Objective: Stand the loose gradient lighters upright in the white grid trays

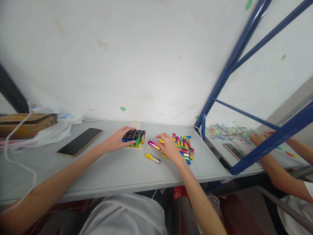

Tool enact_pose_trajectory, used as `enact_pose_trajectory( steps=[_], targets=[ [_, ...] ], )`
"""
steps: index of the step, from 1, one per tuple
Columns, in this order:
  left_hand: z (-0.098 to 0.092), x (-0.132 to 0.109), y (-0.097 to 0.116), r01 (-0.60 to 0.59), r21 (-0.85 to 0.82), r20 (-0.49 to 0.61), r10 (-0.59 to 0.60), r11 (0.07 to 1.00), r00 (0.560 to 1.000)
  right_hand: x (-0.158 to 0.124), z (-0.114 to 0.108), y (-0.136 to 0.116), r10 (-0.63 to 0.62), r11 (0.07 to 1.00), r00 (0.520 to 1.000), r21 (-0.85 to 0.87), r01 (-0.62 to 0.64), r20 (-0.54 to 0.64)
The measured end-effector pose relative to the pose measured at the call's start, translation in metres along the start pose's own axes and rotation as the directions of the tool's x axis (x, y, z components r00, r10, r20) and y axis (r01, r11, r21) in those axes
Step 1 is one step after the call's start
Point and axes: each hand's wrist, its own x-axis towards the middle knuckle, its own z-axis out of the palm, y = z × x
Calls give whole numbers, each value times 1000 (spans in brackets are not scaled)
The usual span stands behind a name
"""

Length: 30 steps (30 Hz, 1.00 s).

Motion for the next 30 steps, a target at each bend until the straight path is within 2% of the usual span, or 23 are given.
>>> enact_pose_trajectory(
  steps=[5, 8, 11, 14, 18, 22, 24, 27, 30],
  targets=[
    [-1, 1, 1, 9, -1, -1, -9, 1000, 1000, -55, -75, 18, 72, 992, 993, -108, -62, 92],
    [-1, 1, 1, 10, 2, 5, -10, 1000, 1000, -98, -104, 29, 171, 977, 975, -156, -149, 143],
    [-1, 2, 1, 7, 0, 5, -7, 1000, 1000, -133, -108, 38, 203, 970, 963, -170, -173, 176],
    [-1, 1, 1, 5, -4, 7, -5, 1000, 1000, -148, -94, 46, 215, 965, 966, -185, -187, 141],
    [-1, 1, 1, 4, -8, -5, -4, 1000, 1000, -138, -75, 43, 172, 969, 982, -191, -154, 79],
    [-1, 1, 2, 9, -7, -3, -9, 1000, 1000, -112, -68, 30, 164, 981, 986, -101, -165, -17],
    [-1, 1, 3, 14, -7, -4, -14, 1000, 1000, -96, -66, 23, 227, 974, 973, 19, -227, -36],
    [-1, 1, 4, 18, -4, -6, -18, 1000, 1000, -68, -56, 16, 343, 910, 939, 260, -323, -33],
    [-1, 0, 2, 13, -1, 1, -13, 1000, 1000, -33, -39, 9, 347, 839, 936, 466, -283, -55]
  ],
)
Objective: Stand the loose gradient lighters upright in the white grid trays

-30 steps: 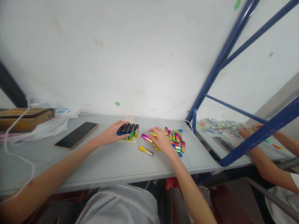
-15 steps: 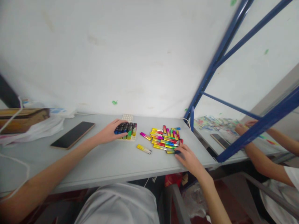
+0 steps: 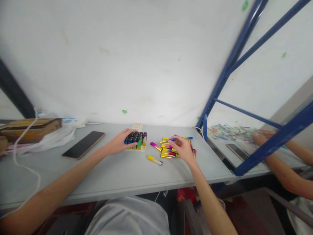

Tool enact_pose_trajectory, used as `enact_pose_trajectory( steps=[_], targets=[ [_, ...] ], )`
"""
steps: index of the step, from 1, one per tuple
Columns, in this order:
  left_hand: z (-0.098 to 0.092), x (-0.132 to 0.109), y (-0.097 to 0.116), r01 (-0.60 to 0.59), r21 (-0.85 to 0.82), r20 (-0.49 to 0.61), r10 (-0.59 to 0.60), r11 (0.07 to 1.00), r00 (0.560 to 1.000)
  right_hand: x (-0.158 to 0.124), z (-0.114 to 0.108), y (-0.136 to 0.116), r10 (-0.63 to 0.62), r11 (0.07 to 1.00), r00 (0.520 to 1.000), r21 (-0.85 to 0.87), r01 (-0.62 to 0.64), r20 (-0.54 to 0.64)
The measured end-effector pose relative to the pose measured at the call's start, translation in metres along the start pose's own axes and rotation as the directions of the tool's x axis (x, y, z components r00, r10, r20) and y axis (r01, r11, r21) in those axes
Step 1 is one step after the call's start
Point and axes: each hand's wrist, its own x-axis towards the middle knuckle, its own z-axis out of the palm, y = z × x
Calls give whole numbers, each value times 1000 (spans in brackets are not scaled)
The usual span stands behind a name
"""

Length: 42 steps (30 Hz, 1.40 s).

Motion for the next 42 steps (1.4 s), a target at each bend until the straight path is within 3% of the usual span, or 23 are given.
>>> enact_pose_trajectory(
  steps=[4, 7, 10, 13, 16, 19, 22, 32, 38, 42],
  targets=[
    [0, -1, -2, -18, -4, 12, 18, 1000, 1000, 40, 40, -14, -2, 980, 999, 197, 9, -36],
    [-1, -1, 1, -22, -10, 5, 22, 1000, 1000, 63, 68, -26, -1, 946, 1000, 323, -2, 11],
    [-2, -1, 4, -14, -6, -3, 13, 1000, 1000, 75, 90, -31, -9, 899, 994, 437, -39, 106],
    [-1, -1, 5, -11, -7, -6, 11, 1000, 1000, 74, 103, -27, -17, 859, 995, 511, -37, 100],
    [0, -2, 4, -12, -10, -4, 12, 1000, 1000, 66, 109, -19, 70, 828, 993, 550, -112, 97],
    [-1, -1, 3, -16, -10, -6, 16, 1000, 1000, 59, 111, -13, 234, 785, 956, 546, -293, 177],
    [-1, -1, 3, -9, -8, -2, 9, 1000, 1000, 56, 114, -11, 299, 787, 933, 501, -360, 201],
    [-1, -1, 4, -11, -4, -9, 11, 1000, 1000, 53, 127, -9, 289, 855, 946, 407, -323, 143],
    [1, -1, 2, -16, -9, -12, 16, 1000, 1000, 53, 123, -10, 285, 835, 943, 439, -331, 170],
    [1, -1, 2, -21, -19, -8, 21, 1000, 1000, 53, 117, -14, 136, 896, 985, 412, -166, 103]
  ],
)
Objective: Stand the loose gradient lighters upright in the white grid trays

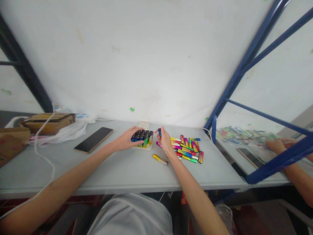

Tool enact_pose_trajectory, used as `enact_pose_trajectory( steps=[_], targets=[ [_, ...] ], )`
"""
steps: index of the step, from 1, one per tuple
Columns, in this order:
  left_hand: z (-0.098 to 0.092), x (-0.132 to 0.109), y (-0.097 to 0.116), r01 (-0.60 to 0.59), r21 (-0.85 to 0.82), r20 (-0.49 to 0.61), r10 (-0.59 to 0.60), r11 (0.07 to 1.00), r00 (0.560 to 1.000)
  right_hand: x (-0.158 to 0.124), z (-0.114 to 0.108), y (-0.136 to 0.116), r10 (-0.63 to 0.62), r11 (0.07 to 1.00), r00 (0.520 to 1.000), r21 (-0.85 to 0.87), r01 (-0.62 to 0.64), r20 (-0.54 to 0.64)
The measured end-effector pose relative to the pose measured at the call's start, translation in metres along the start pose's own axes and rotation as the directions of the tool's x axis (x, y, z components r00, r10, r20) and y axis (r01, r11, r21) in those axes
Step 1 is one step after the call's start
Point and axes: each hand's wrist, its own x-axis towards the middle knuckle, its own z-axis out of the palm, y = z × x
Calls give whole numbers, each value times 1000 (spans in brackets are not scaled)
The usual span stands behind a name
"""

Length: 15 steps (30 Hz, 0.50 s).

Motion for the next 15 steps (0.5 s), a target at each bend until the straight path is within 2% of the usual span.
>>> enact_pose_trajectory(
  steps=[3, 6, 8, 10, 15],
  targets=[
    [-1, 0, 3, 14, 0, 6, -14, 1000, 1000, -3, -4, -3, -196, 960, 981, -204, 190, -7],
    [-1, 0, 4, 13, 2, 2, -13, 1000, 1000, -6, -8, -6, -391, 816, 920, -449, 365, 38],
    [-1, 0, 4, 7, 5, 0, -7, 1000, 1000, -7, -9, -7, -479, 717, 874, -536, 445, 85],
    [0, 0, 3, 1, 6, -1, -1, 1000, 1000, -7, -9, -8, -471, 682, 871, -569, 459, 138],
    [0, 0, 3, 12, 13, -1, -12, 1000, 1000, -8, -8, -6, -343, 722, 915, -565, 400, 211]
  ],
)
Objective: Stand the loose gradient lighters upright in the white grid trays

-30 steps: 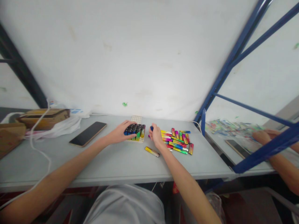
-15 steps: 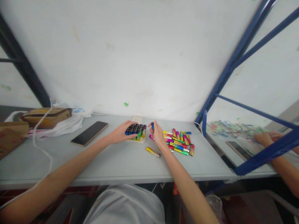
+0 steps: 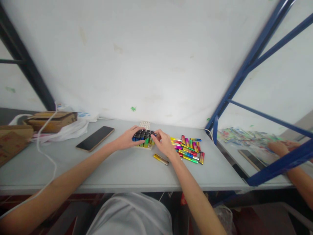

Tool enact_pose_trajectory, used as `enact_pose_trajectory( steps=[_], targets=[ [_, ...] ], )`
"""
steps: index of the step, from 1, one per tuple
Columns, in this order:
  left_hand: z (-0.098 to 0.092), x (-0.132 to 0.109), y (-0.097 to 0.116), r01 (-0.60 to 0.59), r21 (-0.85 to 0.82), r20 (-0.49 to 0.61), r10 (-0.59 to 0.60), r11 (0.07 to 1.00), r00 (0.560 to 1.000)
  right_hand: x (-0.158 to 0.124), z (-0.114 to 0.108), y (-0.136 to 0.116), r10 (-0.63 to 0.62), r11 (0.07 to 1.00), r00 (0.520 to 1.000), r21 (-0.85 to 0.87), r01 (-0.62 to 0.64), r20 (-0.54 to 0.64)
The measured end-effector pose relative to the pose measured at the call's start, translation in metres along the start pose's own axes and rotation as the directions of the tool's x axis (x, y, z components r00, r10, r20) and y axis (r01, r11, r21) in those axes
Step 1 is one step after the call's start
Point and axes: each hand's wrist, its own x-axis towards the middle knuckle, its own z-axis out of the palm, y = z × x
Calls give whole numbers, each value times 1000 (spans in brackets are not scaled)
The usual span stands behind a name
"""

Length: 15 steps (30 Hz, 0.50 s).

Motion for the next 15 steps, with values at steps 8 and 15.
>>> enact_pose_trajectory(
  steps=[8, 15],
  targets=[
    [-1, 0, 2, -5, -5, 5, 5, 1000, 1000, 0, -4, 6, -18, 1000, 996, -15, 20, 90],
    [-1, 0, 1, -12, -22, 0, 12, 1000, 1000, 0, -3, 11, -34, 999, 996, 25, 32, 88]
  ],
)
